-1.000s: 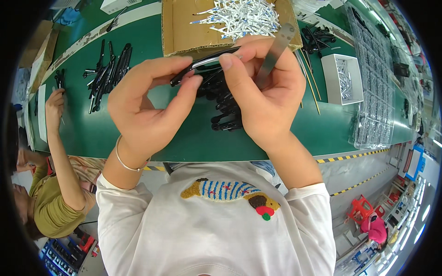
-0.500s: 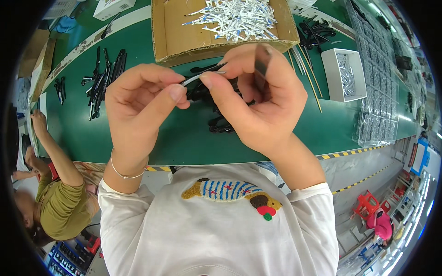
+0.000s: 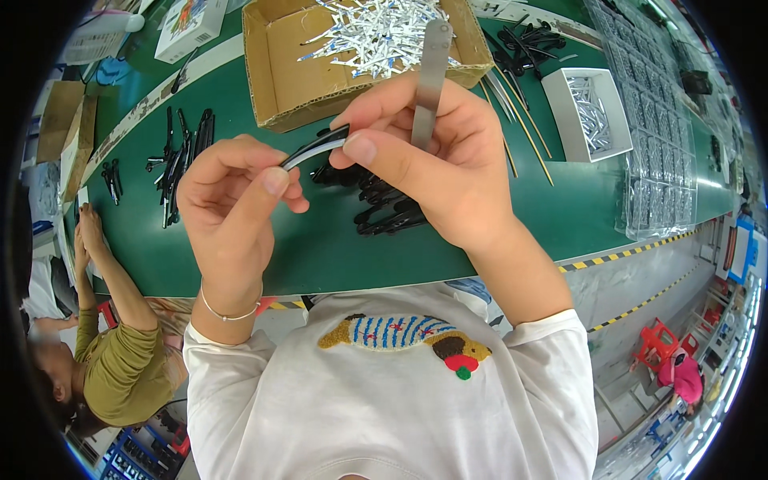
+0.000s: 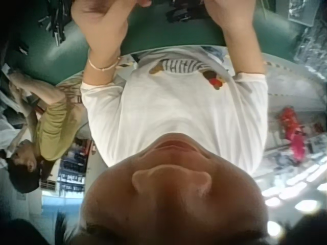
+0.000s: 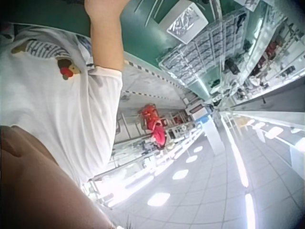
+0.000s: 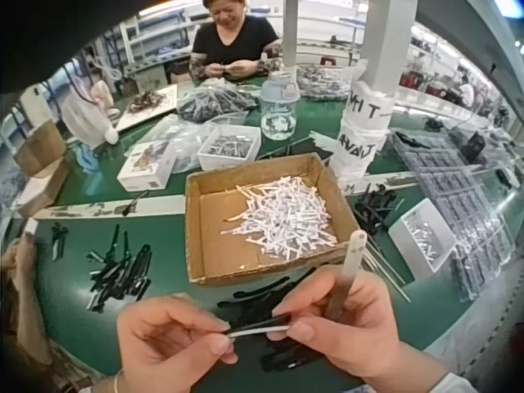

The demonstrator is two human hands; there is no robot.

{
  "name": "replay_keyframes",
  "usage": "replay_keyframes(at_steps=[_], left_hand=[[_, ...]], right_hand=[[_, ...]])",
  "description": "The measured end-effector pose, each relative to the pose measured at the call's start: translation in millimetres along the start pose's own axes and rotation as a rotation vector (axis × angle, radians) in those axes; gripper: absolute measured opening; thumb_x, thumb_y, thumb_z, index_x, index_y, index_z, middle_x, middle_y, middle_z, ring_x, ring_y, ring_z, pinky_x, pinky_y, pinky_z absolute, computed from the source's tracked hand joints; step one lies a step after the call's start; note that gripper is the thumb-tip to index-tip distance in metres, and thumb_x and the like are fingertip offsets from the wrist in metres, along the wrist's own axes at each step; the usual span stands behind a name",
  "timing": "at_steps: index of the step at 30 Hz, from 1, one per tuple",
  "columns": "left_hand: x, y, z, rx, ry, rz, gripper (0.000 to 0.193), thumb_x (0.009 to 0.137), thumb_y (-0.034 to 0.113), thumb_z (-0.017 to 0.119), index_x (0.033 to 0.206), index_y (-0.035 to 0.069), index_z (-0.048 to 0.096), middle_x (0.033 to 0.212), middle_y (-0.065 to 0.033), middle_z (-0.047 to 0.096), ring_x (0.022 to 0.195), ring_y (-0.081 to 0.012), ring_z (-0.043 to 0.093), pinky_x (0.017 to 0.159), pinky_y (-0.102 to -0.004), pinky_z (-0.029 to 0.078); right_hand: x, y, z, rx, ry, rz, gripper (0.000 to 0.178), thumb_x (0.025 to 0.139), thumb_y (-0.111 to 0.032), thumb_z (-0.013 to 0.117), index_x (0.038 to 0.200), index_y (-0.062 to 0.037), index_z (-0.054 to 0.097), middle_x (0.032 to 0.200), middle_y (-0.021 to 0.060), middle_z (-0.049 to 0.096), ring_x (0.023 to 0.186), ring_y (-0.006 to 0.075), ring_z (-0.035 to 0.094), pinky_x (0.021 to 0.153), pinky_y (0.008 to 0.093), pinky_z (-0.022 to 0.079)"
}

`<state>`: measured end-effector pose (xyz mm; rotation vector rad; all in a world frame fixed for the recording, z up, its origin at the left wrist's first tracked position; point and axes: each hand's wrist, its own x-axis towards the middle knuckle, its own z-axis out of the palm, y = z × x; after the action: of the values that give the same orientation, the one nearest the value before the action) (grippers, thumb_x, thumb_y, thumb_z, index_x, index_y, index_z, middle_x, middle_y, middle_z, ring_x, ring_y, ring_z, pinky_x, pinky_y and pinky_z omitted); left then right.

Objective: Assembling small plastic components by inserting white fiber cores into black tubes using tweezers.

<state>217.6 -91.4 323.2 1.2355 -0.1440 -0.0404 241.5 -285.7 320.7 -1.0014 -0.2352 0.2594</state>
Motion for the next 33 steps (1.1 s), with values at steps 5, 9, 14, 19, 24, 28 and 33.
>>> replay_keyframes(at_steps=[5, 9, 14, 19, 24, 28, 33], left_hand=[[-2.5, -1.5, 2.9, 0.111, 0.016, 0.118, 0.016, 0.077, -0.012, 0.063, 0.092, -0.007, 0.061, 0.085, -0.0096, 0.062, 0.071, -0.0107, 0.06, 0.062, -0.0194, 0.051], [-7.3, -0.4, -0.6, 0.473, -0.073, 0.325, 0.012, 0.08, -0.009, 0.059, 0.091, -0.004, 0.056, 0.084, -0.012, 0.057, 0.068, -0.0151, 0.059, 0.059, -0.0251, 0.053], [-8.9, 0.3, 0.8, 0.506, -0.108, 0.36, 0.013, 0.079, -0.01, 0.06, 0.09, -0.004, 0.056, 0.082, -0.0125, 0.057, 0.067, -0.0156, 0.059, 0.06, -0.0245, 0.051], [-7.0, 0.0, 4.0, 0.545, -0.131, 0.401, 0.016, 0.075, -0.012, 0.063, 0.088, -0.005, 0.057, 0.078, -0.0115, 0.058, 0.066, -0.0169, 0.058, 0.06, -0.0259, 0.049], [-4.0, -3.7, 5.8, 0.51, -0.092, 0.479, 0.022, 0.064, -0.013, 0.07, 0.084, -0.004, 0.065, 0.073, -0.0103, 0.063, 0.062, -0.0158, 0.059, 0.052, -0.0226, 0.043], [-3.7, -3.5, 5.8, 0.522, -0.095, 0.482, 0.022, 0.064, -0.013, 0.07, 0.084, -0.004, 0.065, 0.073, -0.0101, 0.063, 0.061, -0.0154, 0.059, 0.051, -0.0223, 0.043], [-5.1, -4.3, 8.1, 0.512, -0.094, 0.456, 0.021, 0.065, -0.012, 0.07, 0.084, -0.004, 0.065, 0.073, -0.0099, 0.062, 0.06, -0.0153, 0.058, 0.051, -0.0223, 0.043]], right_hand=[[0.6, 1.2, -1.5, 0.063, -0.044, -0.031, 0.013, 0.082, 0.003, 0.062, 0.095, 0.0037, 0.061, 0.088, 0.0104, 0.065, 0.078, 0.0154, 0.065, 0.071, 0.0259, 0.053], [-1.7, -1.1, 2.1, 0.076, -0.016, -0.032, 0.012, 0.083, 0.004, 0.061, 0.095, 0.004, 0.061, 0.088, 0.01, 0.065, 0.076, 0.0147, 0.065, 0.07, 0.0249, 0.052], [-3.9, -0.2, 2.3, 0.006, -0.022, -0.108, 0.012, 0.083, 0.005, 0.059, 0.095, 0.0045, 0.061, 0.089, 0.0102, 0.065, 0.076, 0.0138, 0.064, 0.069, 0.0237, 0.051], [-4.9, 1.9, 3.2, 0.027, -0.024, -0.122, 0.013, 0.083, 0.007, 0.057, 0.095, 0.0043, 0.06, 0.089, 0.0103, 0.064, 0.076, 0.0134, 0.064, 0.069, 0.0238, 0.051], [-4.9, 3.1, 5.3, 0.083, -0.014, -0.096, 0.013, 0.082, 0.008, 0.057, 0.094, 0.0032, 0.059, 0.09, 0.01, 0.063, 0.076, 0.013, 0.063, 0.069, 0.024, 0.051], [-4.8, 3.5, 4.3, 0.061, -0.007, -0.069, 0.012, 0.083, 0.0, 0.057, 0.094, 0.0012, 0.054, 0.085, 0.0127, 0.059, 0.062, 0.0085, 0.049, 0.055, 0.0203, 0.039], [-5.5, 4.7, 5.5, 0.009, 0.009, -0.067, 0.014, 0.083, -0.004, 0.057, 0.095, 0.0003, 0.051, 0.079, 0.0144, 0.054, 0.046, 0.0035, 0.033, 0.04, 0.0163, 0.026]])
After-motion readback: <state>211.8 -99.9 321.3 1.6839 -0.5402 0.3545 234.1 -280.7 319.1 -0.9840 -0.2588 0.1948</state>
